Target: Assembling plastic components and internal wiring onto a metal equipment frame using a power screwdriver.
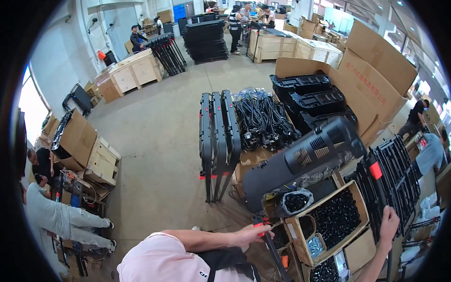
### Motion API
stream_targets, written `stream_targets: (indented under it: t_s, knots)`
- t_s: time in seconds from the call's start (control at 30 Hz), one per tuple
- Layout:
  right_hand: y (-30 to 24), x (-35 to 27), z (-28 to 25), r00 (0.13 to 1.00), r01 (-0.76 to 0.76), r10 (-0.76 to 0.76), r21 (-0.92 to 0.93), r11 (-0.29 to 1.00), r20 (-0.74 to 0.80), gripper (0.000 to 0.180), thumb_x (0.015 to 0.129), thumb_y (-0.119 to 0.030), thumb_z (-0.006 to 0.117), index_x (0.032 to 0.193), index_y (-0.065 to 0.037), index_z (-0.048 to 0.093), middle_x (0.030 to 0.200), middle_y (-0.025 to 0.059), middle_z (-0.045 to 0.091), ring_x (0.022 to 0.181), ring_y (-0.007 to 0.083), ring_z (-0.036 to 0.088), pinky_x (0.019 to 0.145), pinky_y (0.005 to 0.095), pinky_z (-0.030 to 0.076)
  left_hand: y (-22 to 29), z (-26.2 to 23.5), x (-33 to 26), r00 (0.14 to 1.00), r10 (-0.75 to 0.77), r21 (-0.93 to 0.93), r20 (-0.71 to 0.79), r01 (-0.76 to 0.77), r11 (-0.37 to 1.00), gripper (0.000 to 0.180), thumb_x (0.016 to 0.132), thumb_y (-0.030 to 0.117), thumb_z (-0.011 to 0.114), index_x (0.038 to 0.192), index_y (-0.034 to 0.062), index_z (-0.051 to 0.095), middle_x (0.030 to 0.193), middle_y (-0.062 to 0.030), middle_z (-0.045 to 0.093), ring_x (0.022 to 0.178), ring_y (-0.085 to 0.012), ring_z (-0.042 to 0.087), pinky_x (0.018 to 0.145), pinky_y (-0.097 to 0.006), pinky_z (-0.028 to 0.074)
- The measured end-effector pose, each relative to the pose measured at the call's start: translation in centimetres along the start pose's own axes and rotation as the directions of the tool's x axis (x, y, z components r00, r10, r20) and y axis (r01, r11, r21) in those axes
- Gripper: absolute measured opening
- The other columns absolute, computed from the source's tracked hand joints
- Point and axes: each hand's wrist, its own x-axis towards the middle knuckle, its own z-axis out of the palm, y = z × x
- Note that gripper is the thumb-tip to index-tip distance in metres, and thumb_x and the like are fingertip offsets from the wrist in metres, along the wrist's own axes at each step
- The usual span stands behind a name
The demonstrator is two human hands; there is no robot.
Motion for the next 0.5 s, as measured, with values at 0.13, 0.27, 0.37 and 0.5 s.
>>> stream_targets:
  t_s: [0.13, 0.27, 0.37, 0.5]
  knots:
    - [-7.7, -0.8, -8.4, 0.991, -0.014, 0.006, -0.057, 0.998, -0.133, 0.039, 0.113, -0.034, 0.053, 0.101, 0.001, 0.063, 0.076, -0.0018, 0.047, 0.070, 0.0107, 0.041, 0.062, 0.0318, 0.035, 5.5, -0.3, -5.8, 0.946, 0.324, 0.074, 0.025, -0.325, 0.943, 0.036, 0.108, 0.035, 0.060, 0.129, 0.0061, 0.058, 0.117, -0.0103, 0.074, 0.114, -0.0219, 0.069, 0.103, -0.042, 0.053]
    - [-15.6, -3.3, -14.7, 0.980, 0.070, -0.060, 0.045, 0.997, -0.191, 0.036, 0.115, -0.033, 0.049, 0.119, -0.002, 0.066, 0.080, -0.0060, 0.047, 0.069, 0.0053, 0.037, 0.059, 0.0246, 0.029, 12.6, -1.5, -11.3, 0.788, 0.616, -0.013, 0.013, -0.616, 0.788, 0.022, 0.106, 0.024, 0.058, 0.114, 0.0038, 0.060, 0.098, -0.0115, 0.074, 0.093, -0.0207, 0.071, 0.087, -0.037, 0.057]
    - [-23.8, -6.6, -14.9, 0.946, 0.015, 0.003, 0.056, 0.998, -0.323, 0.045, 0.115, -0.041, 0.044, 0.130, -0.005, 0.065, 0.078, -0.0061, 0.048, 0.065, 0.0034, 0.037, 0.058, 0.0225, 0.027, 18.3, -4.5, -14.7, 0.700, 0.712, -0.013, -0.043, -0.713, 0.701, 0.017, 0.104, 0.016, 0.056, 0.114, 0.0020, 0.059, 0.093, -0.0139, 0.072, 0.091, -0.0273, 0.073, 0.086, -0.042, 0.060]
    - [-33.0, -11.2, -13.5, 0.958, -0.026, 0.091, 0.234, 0.972, -0.272, 0.063, 0.114, -0.055, 0.035, 0.137, -0.002, 0.061, 0.074, -0.0042, 0.050, 0.061, 0.0050, 0.041, 0.056, 0.0235, 0.031, 25.9, -10.0, -20.1, 0.597, 0.791, 0.050, -0.130, -0.793, 0.607, 0.030, 0.099, 0.025, 0.057, 0.114, -0.0008, 0.060, 0.087, -0.0167, 0.070, 0.084, -0.0306, 0.072, 0.084, -0.046, 0.059]
